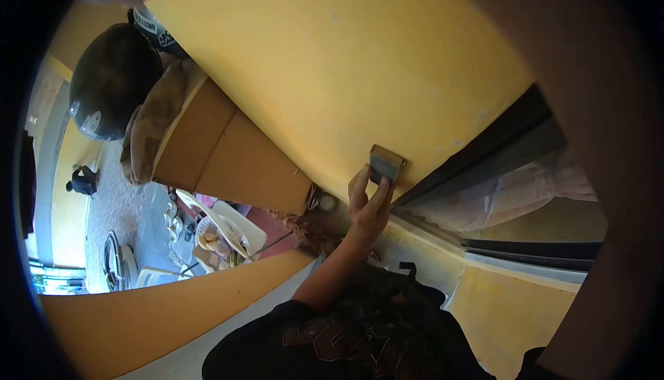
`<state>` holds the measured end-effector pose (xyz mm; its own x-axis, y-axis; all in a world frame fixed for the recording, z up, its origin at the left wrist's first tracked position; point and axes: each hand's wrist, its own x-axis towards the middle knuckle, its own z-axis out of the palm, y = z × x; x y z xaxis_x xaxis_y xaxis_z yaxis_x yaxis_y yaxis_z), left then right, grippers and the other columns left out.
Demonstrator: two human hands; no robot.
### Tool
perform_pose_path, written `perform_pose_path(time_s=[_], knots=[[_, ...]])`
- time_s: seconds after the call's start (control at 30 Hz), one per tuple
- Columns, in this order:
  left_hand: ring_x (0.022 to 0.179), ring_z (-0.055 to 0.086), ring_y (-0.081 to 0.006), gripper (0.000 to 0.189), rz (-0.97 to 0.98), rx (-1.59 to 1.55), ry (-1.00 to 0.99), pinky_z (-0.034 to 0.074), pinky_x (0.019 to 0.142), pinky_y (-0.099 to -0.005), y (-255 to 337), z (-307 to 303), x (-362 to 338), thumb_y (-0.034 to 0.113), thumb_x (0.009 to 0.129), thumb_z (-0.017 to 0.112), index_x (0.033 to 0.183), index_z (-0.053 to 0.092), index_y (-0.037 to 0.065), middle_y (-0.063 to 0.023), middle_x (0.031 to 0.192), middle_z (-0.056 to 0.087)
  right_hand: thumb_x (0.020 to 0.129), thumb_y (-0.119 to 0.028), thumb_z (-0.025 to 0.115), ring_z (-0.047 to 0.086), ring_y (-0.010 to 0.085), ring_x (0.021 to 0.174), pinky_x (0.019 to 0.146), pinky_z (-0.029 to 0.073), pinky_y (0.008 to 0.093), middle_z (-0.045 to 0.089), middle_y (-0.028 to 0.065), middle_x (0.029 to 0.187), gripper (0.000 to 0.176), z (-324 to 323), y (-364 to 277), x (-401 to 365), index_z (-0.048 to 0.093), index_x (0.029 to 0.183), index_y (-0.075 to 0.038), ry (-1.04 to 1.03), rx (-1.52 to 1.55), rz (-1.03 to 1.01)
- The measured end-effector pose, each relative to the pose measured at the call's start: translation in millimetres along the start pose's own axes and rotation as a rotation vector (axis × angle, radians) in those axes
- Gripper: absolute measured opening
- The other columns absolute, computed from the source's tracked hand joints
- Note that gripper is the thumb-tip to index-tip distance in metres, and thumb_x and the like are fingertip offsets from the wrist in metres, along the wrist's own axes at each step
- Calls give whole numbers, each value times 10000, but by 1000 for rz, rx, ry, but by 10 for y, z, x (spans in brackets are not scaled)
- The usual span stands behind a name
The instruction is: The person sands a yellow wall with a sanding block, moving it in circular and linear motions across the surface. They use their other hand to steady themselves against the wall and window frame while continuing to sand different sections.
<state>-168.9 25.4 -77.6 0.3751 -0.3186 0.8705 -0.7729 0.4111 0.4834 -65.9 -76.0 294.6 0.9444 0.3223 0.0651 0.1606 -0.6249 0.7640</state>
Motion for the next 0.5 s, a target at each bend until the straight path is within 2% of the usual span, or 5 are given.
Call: perform_pose_path(time_s=[0.2, 0.27, 0.33, 0.43, 0.5], knots=[[1076, 560, -414, 336, 149, 17, 26, 507, 871, -445, -17, -15, 439, -67, 698, 730, 1025, 684, -3, -248, 1301, 510, 817, -266, 591, 639, 278, 982, 963, 418, 453, 693, 127, 979, 265, 98, -54, -1, 702, 955, -68, -13, 33, -30], [1080, 559, -415, 332, 141, 36, 47, 509, 871, -444, 10, 26, 591, -62, 704, 730, 1028, 682, -4, -255, 1298, 510, 818, -267, 591, 639, 278, 984, 964, 418, 453, 692, 127, 980, 266, 117, -76, -23, 701, 956, -68, -8, 49, -14], [1087, 558, -419, 334, 83, 48, 108, 511, 871, -445, 70, 77, 481, -59, 716, 732, 1041, 675, -8, -274, 1280, 515, 818, -268, 591, 638, 278, 986, 965, 417, 453, 692, 127, 981, 267, 132, -101, -75, 701, 957, -68, -9, 69, 6], [1085, 560, -425, 322, 57, 91, 67, 508, 876, -451, 8, 75, 166, -63, 730, 725, 1043, 672, -9, -281, 1263, 524, 819, -270, 592, 638, 277, 988, 967, 416, 453, 691, 126, 983, 268, 10, -1, -168, 700, 959, -69, -13, 30, 21], [1082, 564, -427, 298, 91, 79, 63, 506, 879, -452, -67, 27, 254, -64, 737, 722, 1027, 673, -15, -276, 1253, 533, 820, -271, 592, 637, 277, 990, 968, 415, 454, 691, 126, 984, 269, -135, 1, -182, 700, 960, -69, -15, 16, 23]])
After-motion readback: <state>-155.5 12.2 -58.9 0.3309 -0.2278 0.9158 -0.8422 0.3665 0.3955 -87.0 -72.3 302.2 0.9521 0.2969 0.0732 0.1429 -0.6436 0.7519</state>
